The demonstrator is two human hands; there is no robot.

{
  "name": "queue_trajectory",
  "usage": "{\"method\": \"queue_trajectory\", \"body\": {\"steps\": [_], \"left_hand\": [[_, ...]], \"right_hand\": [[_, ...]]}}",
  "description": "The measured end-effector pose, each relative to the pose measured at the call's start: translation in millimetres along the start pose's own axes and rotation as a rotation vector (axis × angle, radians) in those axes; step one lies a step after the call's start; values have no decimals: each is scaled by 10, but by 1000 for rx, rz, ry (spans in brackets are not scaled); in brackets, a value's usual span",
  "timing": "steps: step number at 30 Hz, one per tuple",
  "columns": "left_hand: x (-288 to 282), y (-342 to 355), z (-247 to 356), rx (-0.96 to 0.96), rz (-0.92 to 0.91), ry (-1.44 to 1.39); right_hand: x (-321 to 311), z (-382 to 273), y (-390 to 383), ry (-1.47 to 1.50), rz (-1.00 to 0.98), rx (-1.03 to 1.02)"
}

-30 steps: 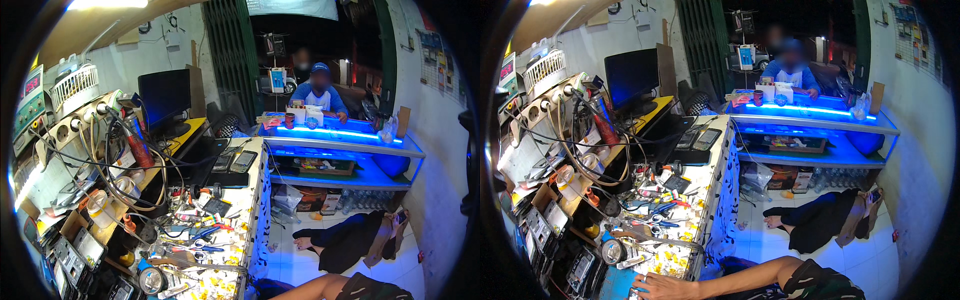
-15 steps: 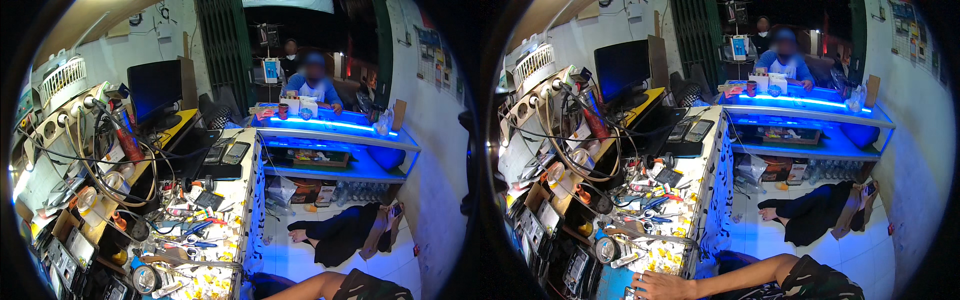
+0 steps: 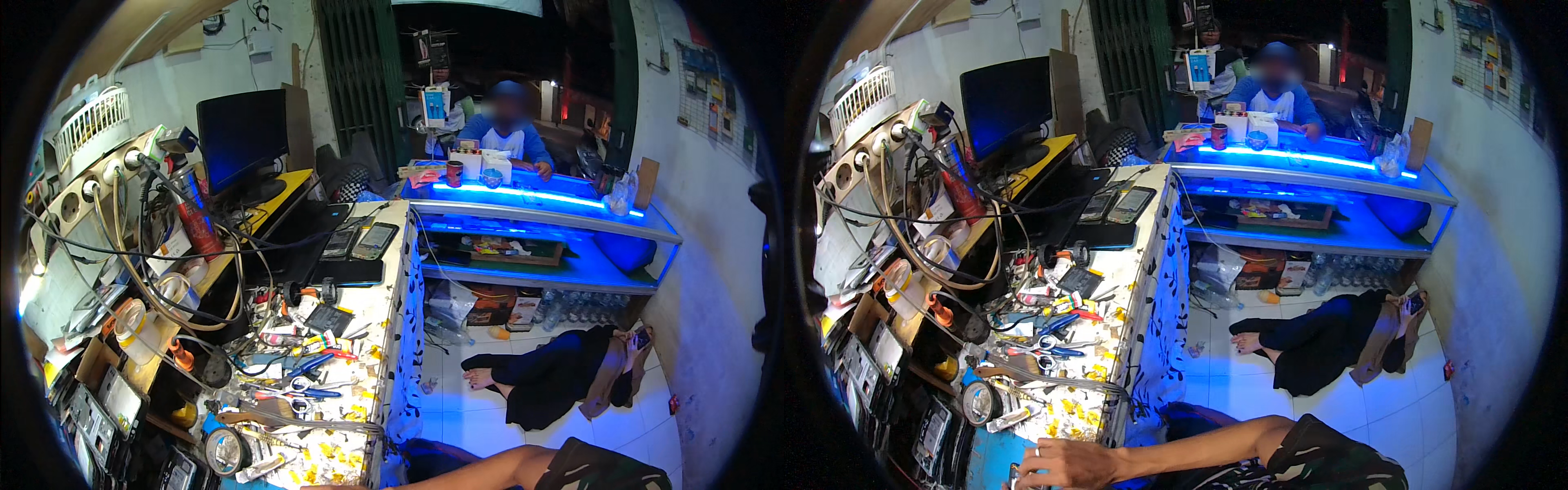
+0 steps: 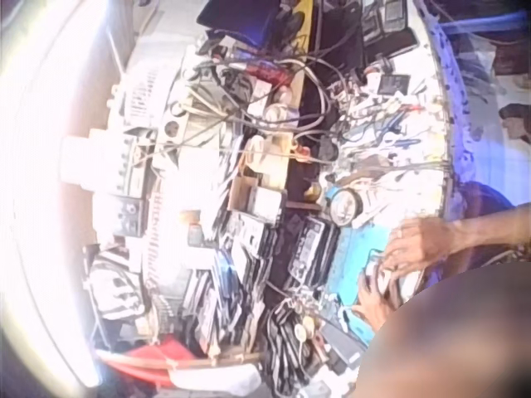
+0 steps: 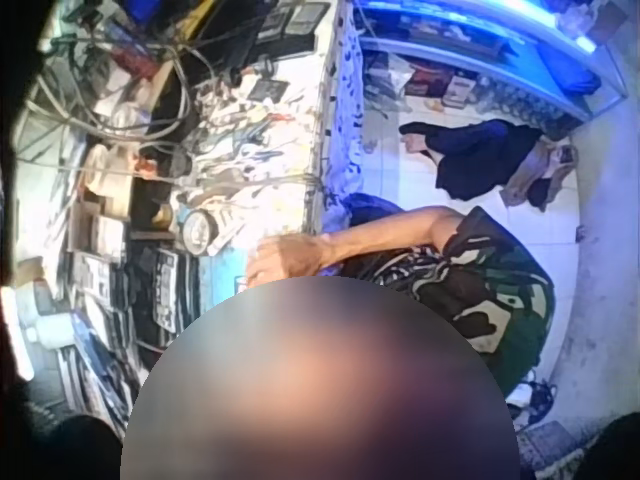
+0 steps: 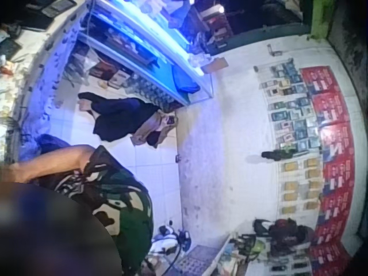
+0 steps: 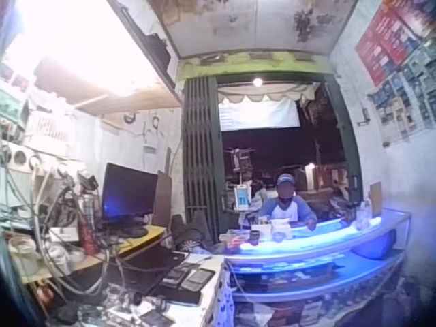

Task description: The person handles a disassembled smartphone on a cluttered workbench, repeatedly lifting and placing the device while pointing at internal components. The person also gestures toward a second person behind a counter and occasionally touches the phone's battery and circuit board area.

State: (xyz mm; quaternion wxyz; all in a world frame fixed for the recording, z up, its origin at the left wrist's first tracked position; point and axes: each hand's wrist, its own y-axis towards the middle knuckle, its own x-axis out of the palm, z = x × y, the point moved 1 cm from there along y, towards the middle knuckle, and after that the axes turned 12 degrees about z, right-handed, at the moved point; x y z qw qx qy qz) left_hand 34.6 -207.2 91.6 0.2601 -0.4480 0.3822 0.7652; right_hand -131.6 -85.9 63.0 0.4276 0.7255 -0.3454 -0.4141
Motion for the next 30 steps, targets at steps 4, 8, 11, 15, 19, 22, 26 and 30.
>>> {"method": "queue_trajectory", "body": {"steps": [4, 8, 11, 15, 19, 22, 26, 30], "left_hand": [[40, 115, 77, 71, 78, -1], [1507, 1179, 374, -79, 451, -640], [2831, 1767, 229, -115, 628, -970], [3517, 1972, -127, -190, 578, -1004], [2724, 1704, -79, -123, 607, -859], [1718, 1168, 47, -53, 618, -650], [557, 271, 52, 51, 576, -265], [123, -37, 195, 353, 519, -244]], "right_hand": [[51, -60, 97, 126, 18, -144], [78, 60, 257, 361, 411, 158], [-8, 208, 288, 473, 431, 554], [-123, 166, 346, 334, 329, 308], [-186, 140, 415, -4, 112, -255], [-211, 299, 395, 254, 407, 228], [-95, 406, 230, 11, 238, 204], [34, 411, 136, 39, 148, 45]]}}
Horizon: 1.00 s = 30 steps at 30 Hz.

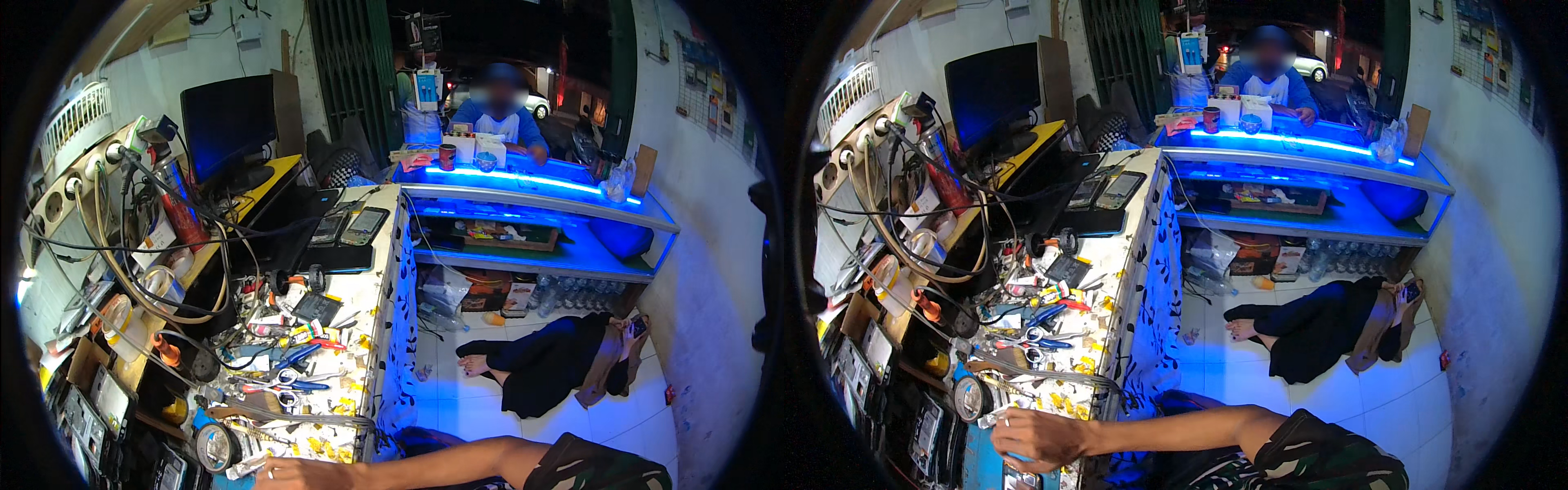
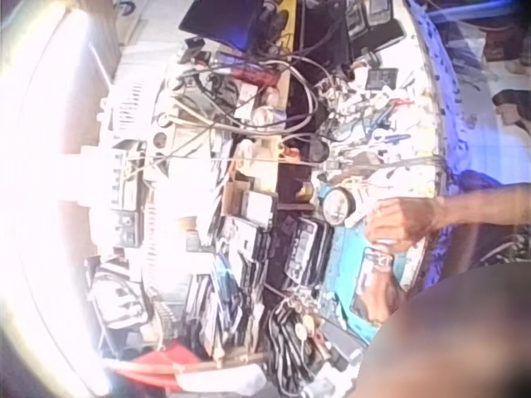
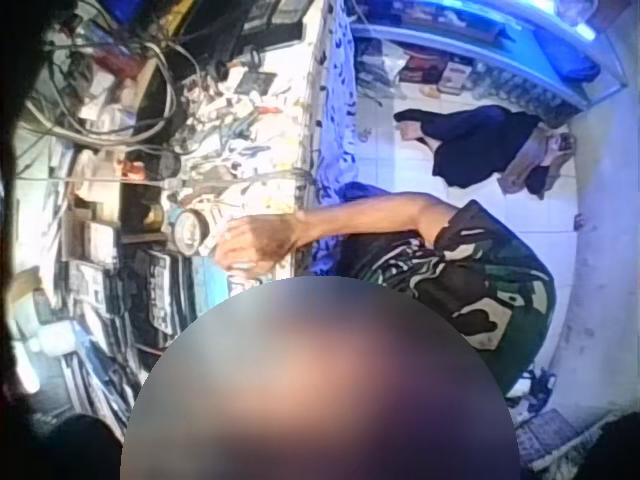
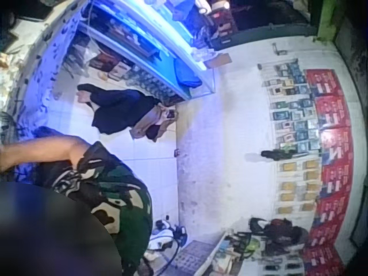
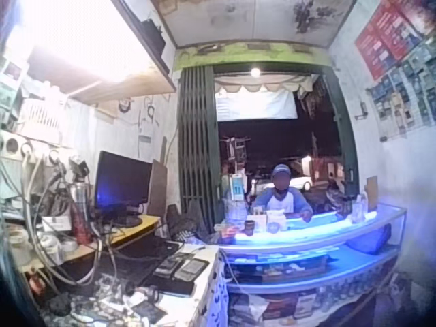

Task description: The person handles a disassembled smartphone on a cluttered workbench, repeatedly lifting and placing the device while pointing at internal components. The person also gestures toward a second person behind a counter and occasionally touches the phone's battery and circuit board area.

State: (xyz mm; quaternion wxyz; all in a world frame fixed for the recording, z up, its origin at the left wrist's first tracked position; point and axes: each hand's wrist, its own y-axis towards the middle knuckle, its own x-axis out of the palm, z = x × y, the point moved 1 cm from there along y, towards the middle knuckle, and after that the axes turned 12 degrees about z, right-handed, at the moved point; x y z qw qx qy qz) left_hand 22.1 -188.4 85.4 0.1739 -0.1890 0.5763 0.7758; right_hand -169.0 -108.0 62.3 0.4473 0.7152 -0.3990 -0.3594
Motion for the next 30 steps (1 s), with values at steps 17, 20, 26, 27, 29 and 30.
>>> {"method": "queue_trajectory", "body": {"steps": [17, 20, 26, 27, 29, 30], "left_hand": [[-45, 42, 122, 134, -139, -252], [-76, 57, 133, 125, -172, -305], [-63, 79, 138, 128, -250, -314], [-56, 78, 134, 131, -249, -309], [-44, 77, 124, 138, -248, -300], [-40, 77, 118, 140, -249, -296]], "right_hand": [[-159, -82, 146, -133, 53, 96], [-181, -126, 168, -151, -87, 106], [-155, -161, 205, -179, -243, 102], [-152, -164, 205, -177, -252, 109], [-152, -163, 205, -180, -264, 124], [-153, -157, 202, -183, -267, 133]]}}
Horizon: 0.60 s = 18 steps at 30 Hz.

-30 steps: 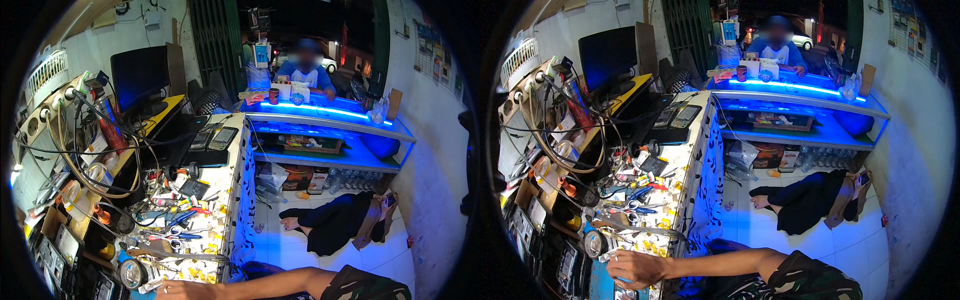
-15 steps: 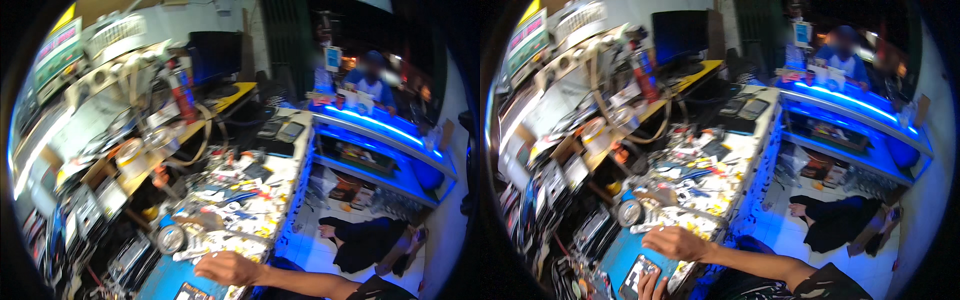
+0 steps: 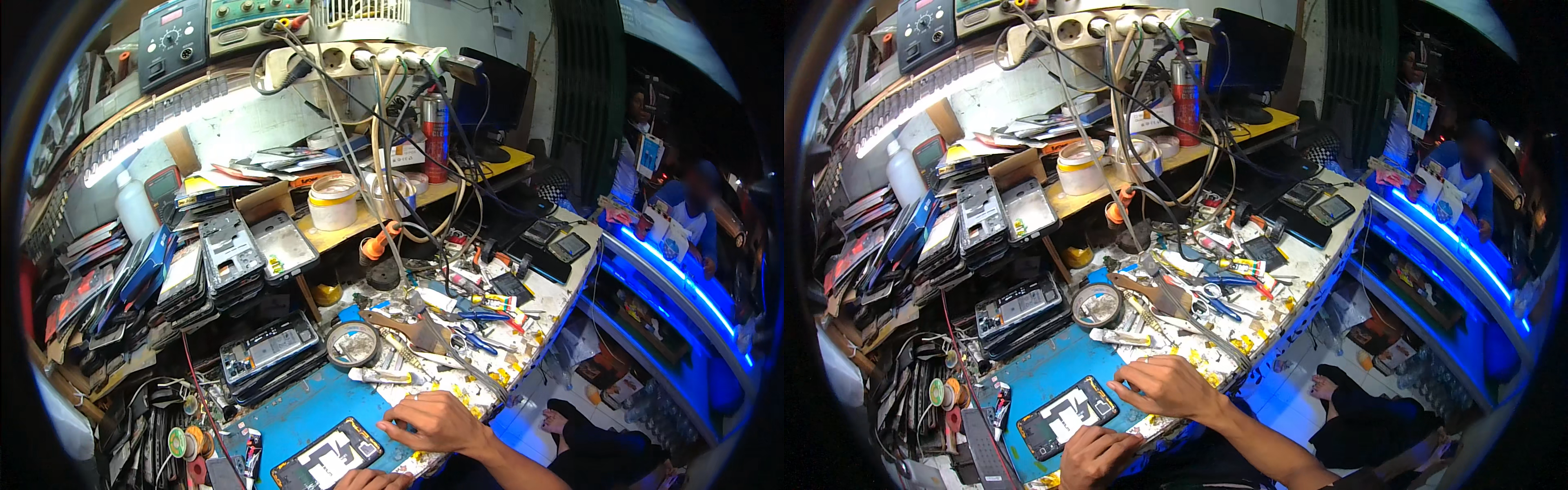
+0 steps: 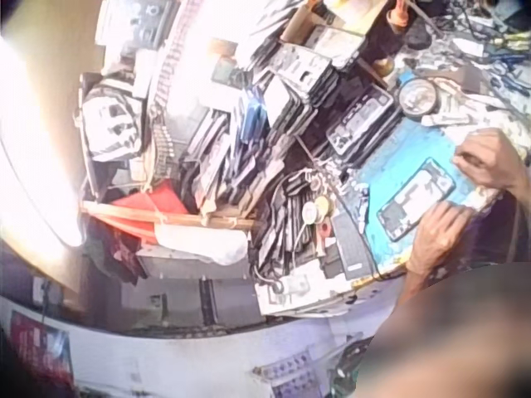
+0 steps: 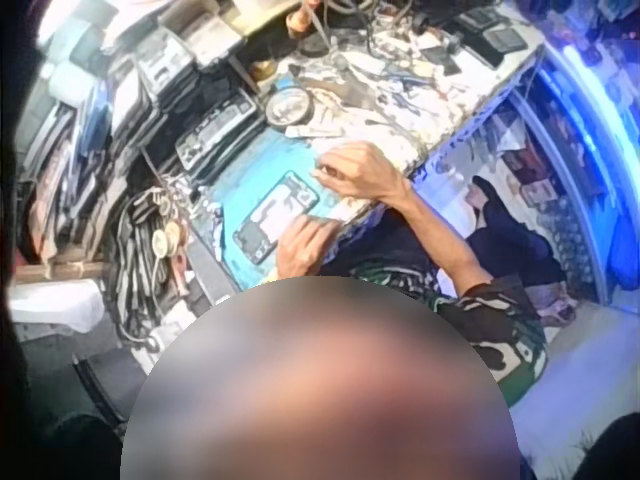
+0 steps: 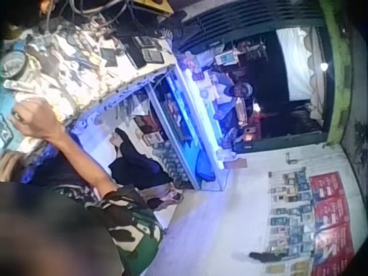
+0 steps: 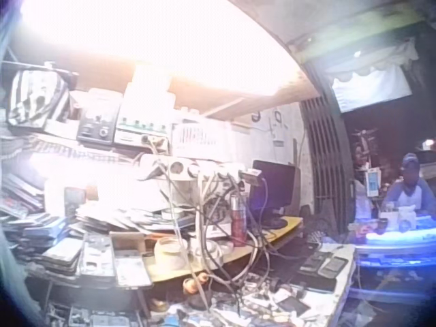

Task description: The person handles a disassembled smartphone on a cluttered workbench, repeatedly lifting and placing the device while pointing at internal components. The person also gestures toward a second person behind a counter and occasionally touches the phone's battery and circuit board area.

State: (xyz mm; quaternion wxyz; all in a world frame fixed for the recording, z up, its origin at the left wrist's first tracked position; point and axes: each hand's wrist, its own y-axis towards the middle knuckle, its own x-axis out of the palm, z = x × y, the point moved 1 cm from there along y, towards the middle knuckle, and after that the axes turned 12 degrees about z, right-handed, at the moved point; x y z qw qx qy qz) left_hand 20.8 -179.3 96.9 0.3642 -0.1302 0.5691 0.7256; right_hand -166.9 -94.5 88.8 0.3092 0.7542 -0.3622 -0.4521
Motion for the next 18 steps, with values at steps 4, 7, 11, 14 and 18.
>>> {"method": "queue_trajectory", "body": {"steps": [4, 7, 11, 14, 18], "left_hand": [[-1, -8, -6, -18, -33, 13], [-6, -12, 1, -33, -38, 14], [-7, -9, 4, -31, -36, 14], [-4, -5, 4, -34, -36, 14], [-8, 11, 14, -49, -49, 24]], "right_hand": [[3, 17, -18, 15, 1, 19], [2, 19, -26, 19, -2, 32], [-6, 5, 3, 2, 7, 37], [10, 5, 34, -98, 7, 75], [66, 29, 33, -343, -24, 172]]}}
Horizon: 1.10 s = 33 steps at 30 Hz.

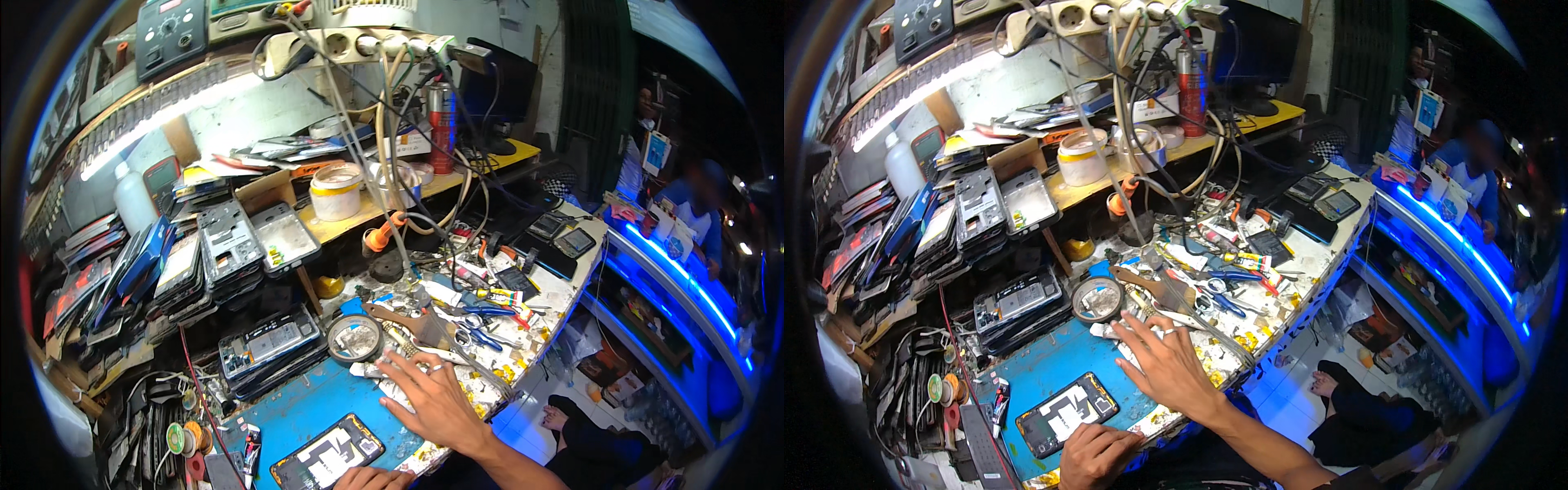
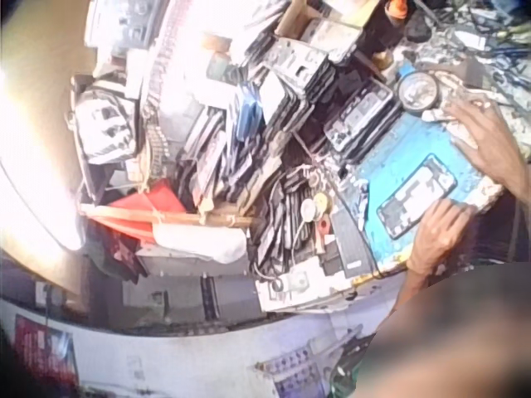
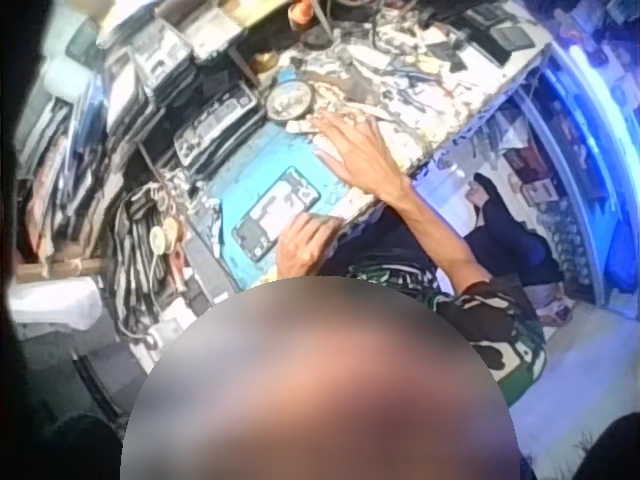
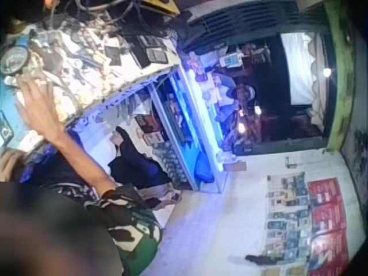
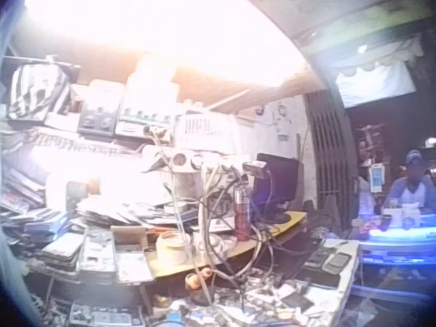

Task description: The person handles a disassembled smartphone on a cluttered workbench, repeatedly lifting and placing the device while pointing at internal components. The person also gestures toward a second person behind a counter and occasionally touches the phone's battery and circuit board area.

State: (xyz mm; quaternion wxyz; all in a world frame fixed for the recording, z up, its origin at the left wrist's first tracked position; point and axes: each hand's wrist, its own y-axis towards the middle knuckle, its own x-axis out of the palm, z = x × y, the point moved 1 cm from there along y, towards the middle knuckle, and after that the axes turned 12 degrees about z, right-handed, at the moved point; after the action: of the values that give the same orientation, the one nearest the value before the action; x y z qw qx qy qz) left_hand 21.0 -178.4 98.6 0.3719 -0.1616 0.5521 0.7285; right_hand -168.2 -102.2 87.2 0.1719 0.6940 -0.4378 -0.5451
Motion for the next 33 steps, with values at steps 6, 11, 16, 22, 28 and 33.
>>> {"method": "queue_trajectory", "body": {"steps": [6, 11, 16, 22, 28, 33], "left_hand": [[-18, 44, 46, -29, -6, -61], [-9, 32, 43, -16, -36, -72], [2, -6, 2, -11, -56, -66], [2, -10, 4, -12, -65, -43], [20, -26, -8, -12, -65, -43], [23, -42, -15, -28, -77, -42]], "right_hand": [[108, 71, -86, -161, -132, 68], [150, 110, -145, -83, 83, 72], [205, 158, -166, -128, 120, 53], [155, 151, -155, -19, -62, 101], [66, 81, -138, 96, 108, 40], [159, 144, -170, 215, 188, 44]]}}
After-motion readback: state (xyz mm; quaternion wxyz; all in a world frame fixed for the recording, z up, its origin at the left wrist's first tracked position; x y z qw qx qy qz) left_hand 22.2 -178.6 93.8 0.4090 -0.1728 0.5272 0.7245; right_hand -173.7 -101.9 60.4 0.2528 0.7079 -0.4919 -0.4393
